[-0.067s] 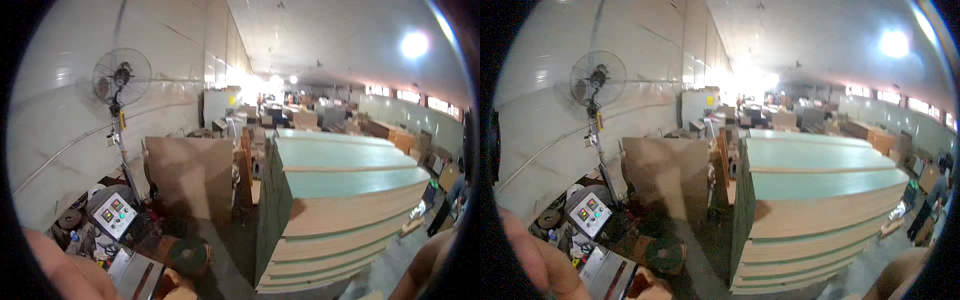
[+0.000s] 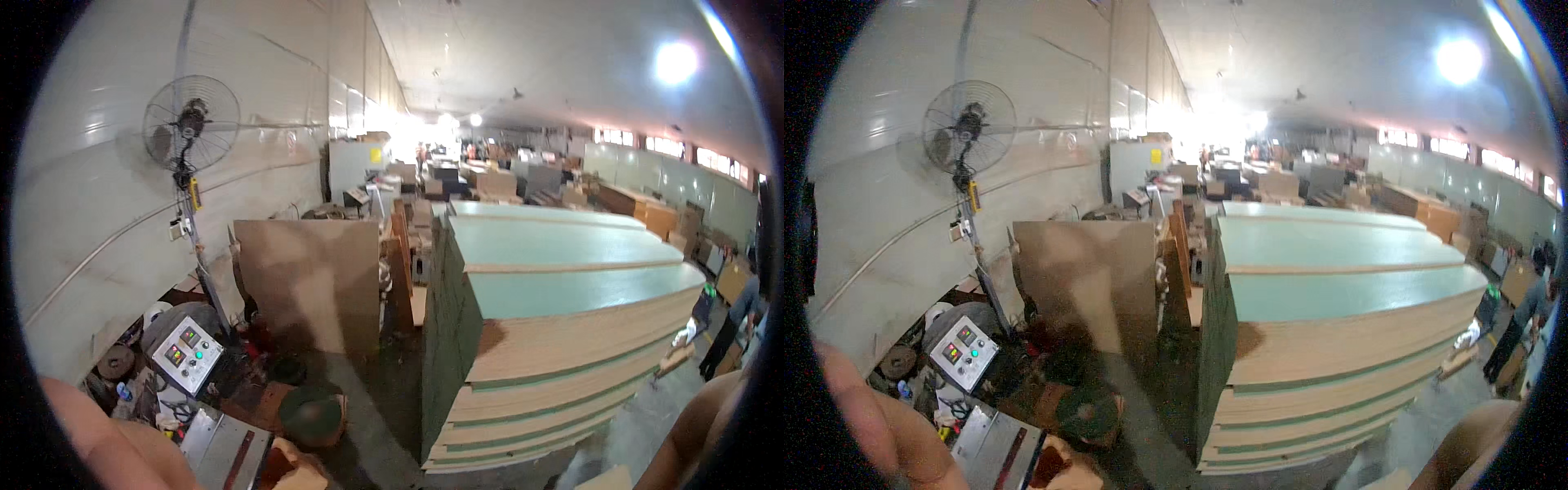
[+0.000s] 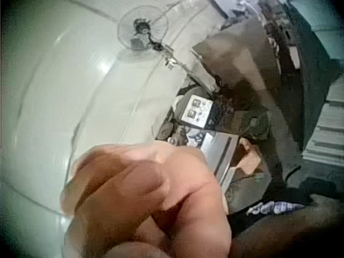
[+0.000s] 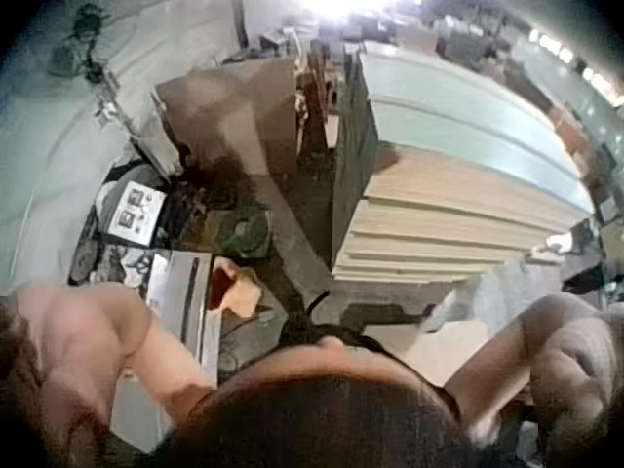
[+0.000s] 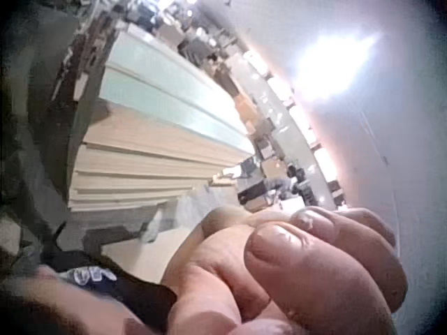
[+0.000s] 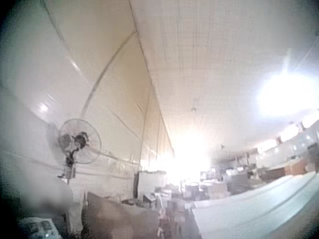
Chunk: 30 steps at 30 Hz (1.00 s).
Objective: The person prepares a large curved wooden panel by applying adhesive tape to its edge, trimming the tape with a knife, and then feeding the edge through a specialized edge-banding machine to seal it.
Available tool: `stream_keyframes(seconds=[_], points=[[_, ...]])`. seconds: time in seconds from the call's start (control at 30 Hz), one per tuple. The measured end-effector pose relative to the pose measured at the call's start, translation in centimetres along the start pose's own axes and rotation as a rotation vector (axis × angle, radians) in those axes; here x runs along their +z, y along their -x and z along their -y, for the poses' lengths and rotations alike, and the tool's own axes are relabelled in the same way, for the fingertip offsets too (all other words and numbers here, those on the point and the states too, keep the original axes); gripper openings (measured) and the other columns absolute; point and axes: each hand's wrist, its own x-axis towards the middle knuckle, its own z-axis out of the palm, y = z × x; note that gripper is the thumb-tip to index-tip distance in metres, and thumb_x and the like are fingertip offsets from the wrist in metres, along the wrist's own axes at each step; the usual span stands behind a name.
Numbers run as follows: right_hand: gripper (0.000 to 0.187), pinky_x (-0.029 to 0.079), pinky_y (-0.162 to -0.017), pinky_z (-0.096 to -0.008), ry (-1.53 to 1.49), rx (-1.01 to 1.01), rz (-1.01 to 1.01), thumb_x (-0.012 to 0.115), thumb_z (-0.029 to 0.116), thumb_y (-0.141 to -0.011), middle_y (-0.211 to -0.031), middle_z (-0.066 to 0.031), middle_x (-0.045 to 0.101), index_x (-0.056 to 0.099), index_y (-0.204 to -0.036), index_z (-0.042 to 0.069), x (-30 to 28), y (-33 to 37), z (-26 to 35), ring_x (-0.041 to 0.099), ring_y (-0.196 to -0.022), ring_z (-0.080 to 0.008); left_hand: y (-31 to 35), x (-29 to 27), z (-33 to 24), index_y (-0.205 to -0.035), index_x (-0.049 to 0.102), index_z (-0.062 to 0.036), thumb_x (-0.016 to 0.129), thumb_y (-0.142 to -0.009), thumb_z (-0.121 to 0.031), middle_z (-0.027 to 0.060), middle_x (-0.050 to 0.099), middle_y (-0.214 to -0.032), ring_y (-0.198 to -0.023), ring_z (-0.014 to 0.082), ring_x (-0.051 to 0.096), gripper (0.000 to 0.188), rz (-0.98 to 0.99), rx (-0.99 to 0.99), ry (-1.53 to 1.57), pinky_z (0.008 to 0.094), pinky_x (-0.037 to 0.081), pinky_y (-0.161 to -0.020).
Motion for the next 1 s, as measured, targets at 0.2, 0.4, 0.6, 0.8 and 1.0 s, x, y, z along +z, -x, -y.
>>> stream_keyframes(seconds=[0.2,0.4,0.6,0.8,1.0], points=[[0.035,0.047,-0.072,-0.0355,0.098,0.047,0.008,0.065,0.037,-0.102,-0.086,-0.0097,0.064,0.063,-0.108,0.003,4.2,-1.5,-1.2,0.060,-0.076,-0.0209,0.9,6.9,6.6,-0.138,0.054,-0.0012,0.078,-0.094,-0.028,0.0158,0.068,-0.123,-0.113,0.0270,0.065,0.056,-0.023,0.051,0.117,0.0435,0.047,-0.104],[0.033,0.046,-0.070,-0.0353,0.185,0.101,0.028,0.066,0.036,-0.101,-0.083,-0.0085,0.064,0.064,-0.105,0.003,6.4,-1.3,-0.6,0.059,-0.073,-0.0201,2.3,11.4,10.6,-0.141,0.052,-0.0004,0.079,-0.094,-0.031,0.0172,0.067,-0.126,-0.116,0.0280,0.064,0.062,-0.041,0.080,0.272,0.0444,0.046,-0.106],[0.031,0.045,-0.067,-0.0351,0.301,0.178,0.004,0.067,0.035,-0.101,-0.080,-0.0072,0.063,0.064,-0.102,0.004,3.9,1.8,-1.1,0.058,-0.070,-0.0194,1.7,18.4,9.4,-0.145,0.049,0.0004,0.080,-0.094,-0.034,0.0186,0.067,-0.128,-0.119,0.0291,0.063,0.069,-0.104,0.047,0.555,0.0454,0.044,-0.109],[0.029,0.044,-0.065,-0.0349,0.276,0.154,-0.211,0.067,0.034,-0.100,-0.077,-0.0060,0.063,0.065,-0.099,0.005,2.2,4.5,-0.7,0.057,-0.068,-0.0187,1.7,27.2,5.8,-0.149,0.047,0.0012,0.081,-0.093,-0.037,0.0201,0.066,-0.131,-0.122,0.0301,0.063,0.075,-0.067,-0.424,0.779,0.0464,0.043,-0.112],[0.023,0.055,-0.064,-0.0322,0.165,0.510,-0.060,0.081,0.015,-0.090,-0.078,-0.0057,0.068,0.069,-0.109,0.007,1.7,11.2,-6.5,0.068,-0.070,-0.0167,3.4,42.5,2.7,-0.167,0.008,0.0040,0.061,-0.102,-0.046,0.0243,0.025,-0.171,-0.158,0.0344,0.026,0.097,0.396,-1.268,1.194,0.0456,0.022,-0.127]])
